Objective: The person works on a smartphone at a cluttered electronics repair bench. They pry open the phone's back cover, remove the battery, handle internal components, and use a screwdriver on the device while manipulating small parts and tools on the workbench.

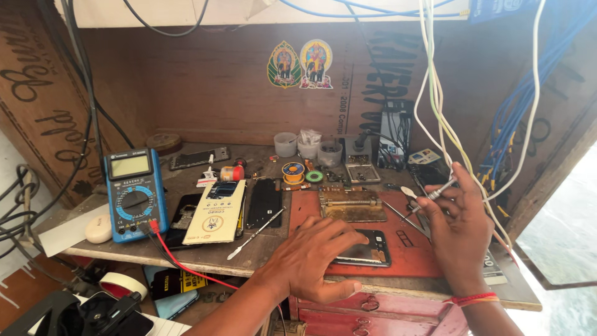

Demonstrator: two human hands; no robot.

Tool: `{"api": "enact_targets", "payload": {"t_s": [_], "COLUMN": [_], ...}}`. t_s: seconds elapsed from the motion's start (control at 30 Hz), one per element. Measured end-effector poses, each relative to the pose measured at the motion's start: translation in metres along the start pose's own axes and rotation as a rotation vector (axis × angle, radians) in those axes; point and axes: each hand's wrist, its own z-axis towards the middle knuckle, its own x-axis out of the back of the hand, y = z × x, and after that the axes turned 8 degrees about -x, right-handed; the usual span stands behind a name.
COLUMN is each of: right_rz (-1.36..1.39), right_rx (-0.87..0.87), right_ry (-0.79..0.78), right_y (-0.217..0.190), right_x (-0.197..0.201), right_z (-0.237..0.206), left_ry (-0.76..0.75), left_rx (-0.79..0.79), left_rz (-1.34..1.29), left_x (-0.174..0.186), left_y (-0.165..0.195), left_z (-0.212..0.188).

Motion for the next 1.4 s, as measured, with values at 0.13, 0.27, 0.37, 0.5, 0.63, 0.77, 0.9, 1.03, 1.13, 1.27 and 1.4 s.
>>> {"api": "enact_targets", "payload": {"t_s": [0.13,0.27,0.37,0.5,0.63,0.77,0.9,1.03,1.13,1.27,1.4], "right_rz": [-0.016,-0.036,-0.037,-0.061,-0.091,-0.096,-0.065,-0.085,-0.122,-0.117,-0.125], "right_rx": [-0.029,-0.050,-0.057,-0.032,-0.059,-0.036,-0.041,-0.040,-0.016,-0.023,-0.044], "right_ry": [-0.019,-0.021,-0.035,-0.028,-0.027,-0.040,-0.049,-0.038,-0.027,-0.027,-0.022], "right_y": [0.002,0.005,0.006,0.006,0.005,0.006,0.007,0.007,0.008,0.008,0.007], "right_x": [-0.001,-0.004,-0.004,-0.005,-0.005,-0.005,-0.005,-0.004,-0.004,-0.002,-0.003], "right_z": [-0.005,-0.003,-0.002,-0.005,-0.004,-0.004,-0.004,-0.004,-0.004,-0.003,-0.004], "left_ry": [0.051,0.157,0.228,0.136,0.033,-0.003,0.018,-0.003,0.003,0.020,-0.003], "left_rx": [-0.026,-0.038,-0.070,0.068,0.110,0.089,0.076,0.106,0.121,0.032,0.025], "left_rz": [-0.002,-0.046,0.010,0.051,0.095,0.135,0.144,0.132,0.127,0.132,0.141], "left_x": [0.000,0.001,0.009,0.030,0.037,0.035,0.033,0.031,0.032,0.031,0.029], "left_y": [-0.002,-0.004,-0.009,-0.012,-0.008,-0.009,-0.009,-0.010,-0.011,-0.012,-0.014], "left_z": [-0.002,-0.003,-0.006,-0.024,-0.040,-0.045,-0.048,-0.046,-0.049,-0.052,-0.053]}}
